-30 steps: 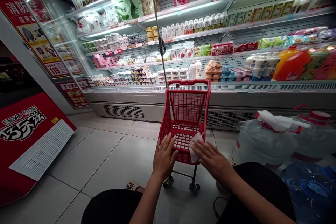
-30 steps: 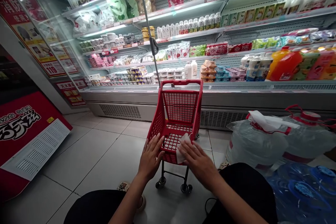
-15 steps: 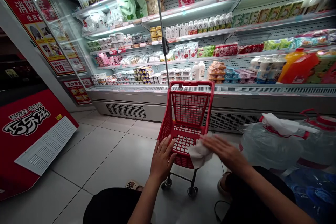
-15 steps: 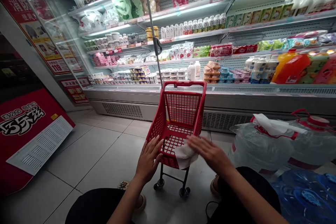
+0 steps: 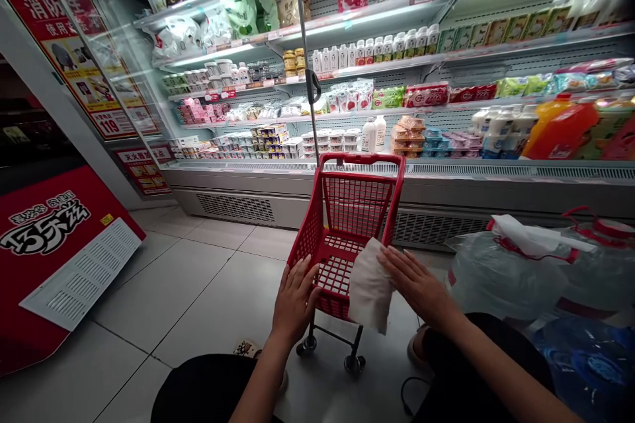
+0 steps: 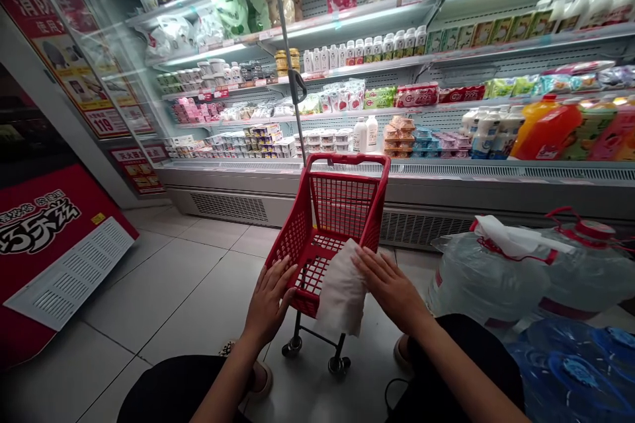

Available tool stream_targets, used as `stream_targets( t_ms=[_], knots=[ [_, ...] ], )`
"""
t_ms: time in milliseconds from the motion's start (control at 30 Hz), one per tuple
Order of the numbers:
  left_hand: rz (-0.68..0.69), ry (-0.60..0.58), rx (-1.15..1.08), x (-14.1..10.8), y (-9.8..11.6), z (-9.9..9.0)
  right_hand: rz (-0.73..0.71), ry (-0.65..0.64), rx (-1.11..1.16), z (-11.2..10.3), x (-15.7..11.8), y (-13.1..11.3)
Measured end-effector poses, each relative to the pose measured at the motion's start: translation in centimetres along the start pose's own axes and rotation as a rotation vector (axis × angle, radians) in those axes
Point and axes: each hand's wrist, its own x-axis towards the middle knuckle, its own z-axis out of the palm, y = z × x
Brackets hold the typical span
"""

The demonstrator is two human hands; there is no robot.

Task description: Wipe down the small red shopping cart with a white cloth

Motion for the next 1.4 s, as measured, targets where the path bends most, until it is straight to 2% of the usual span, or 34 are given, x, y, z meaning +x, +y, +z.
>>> stream_targets(
  t_ms=[67,167,333,433,667,733,833,933,1000,1033,1100,1167,1233,1300,1333,1400],
  knots=[
    [-0.019,0.018,-0.004,-0.1,-0.2,0.0,-0.072,-0.045,0.011,-0.4,0.4,-1.0],
    [-0.045,0.026,-0.014,-0.1,-0.3,0.0,-0.064,-0.068,0.039,-0.7,1.6,-3.6],
    [-0.068,0.049,0.017,0.2,1.1,-0.1,0.011,-0.046,0.047,1.1,3.3,-8.9],
    [-0.028,0.051,0.021,0.3,2.3,0.0,-0.022,-0.02,0.023,2.0,3.5,-9.4],
    [0.033,0.002,-0.011,0.5,3.0,0.0,-0.14,0.0,0.156,2.2,2.5,-5.5],
    [0.031,0.0,-0.02,0.6,2.9,-0.2,-0.196,-0.009,0.218,2.2,2.6,-3.5],
    [0.032,0.012,-0.033,0.5,2.8,-0.3,-0.252,-0.022,0.25,1.9,3.4,0.9],
    [0.018,0.019,-0.038,0.2,2.5,-0.5,-0.173,-0.026,0.165,1.4,5.3,5.4],
    [0.003,0.013,-0.039,0.0,2.3,-0.5,-0.074,-0.029,0.084,1.2,6.6,6.9],
    [-0.003,0.011,-0.04,-0.1,2.2,-0.5,-0.035,-0.032,0.057,1.3,7.1,6.9],
    [-0.014,0.014,-0.043,-0.2,1.9,-0.4,-0.001,-0.041,0.055,1.7,7.6,5.0],
    [-0.026,0.028,-0.042,-0.2,1.7,-0.3,-0.037,-0.058,0.12,2.1,7.3,1.1],
    [-0.042,0.043,-0.036,-0.3,1.4,-0.3,-0.149,-0.091,0.205,2.5,6.6,-3.2],
    [-0.052,0.05,-0.031,-0.5,0.9,-0.4,-0.291,-0.124,0.27,2.6,5.9,-6.4],
    [-0.051,0.049,-0.03,-0.7,0.7,-0.5,-0.349,-0.138,0.293,2.6,5.7,-7.0],
    [-0.039,0.036,-0.032,-1.0,0.2,-0.8,-0.414,-0.154,0.322,2.5,5.8,-6.1]
  ],
)
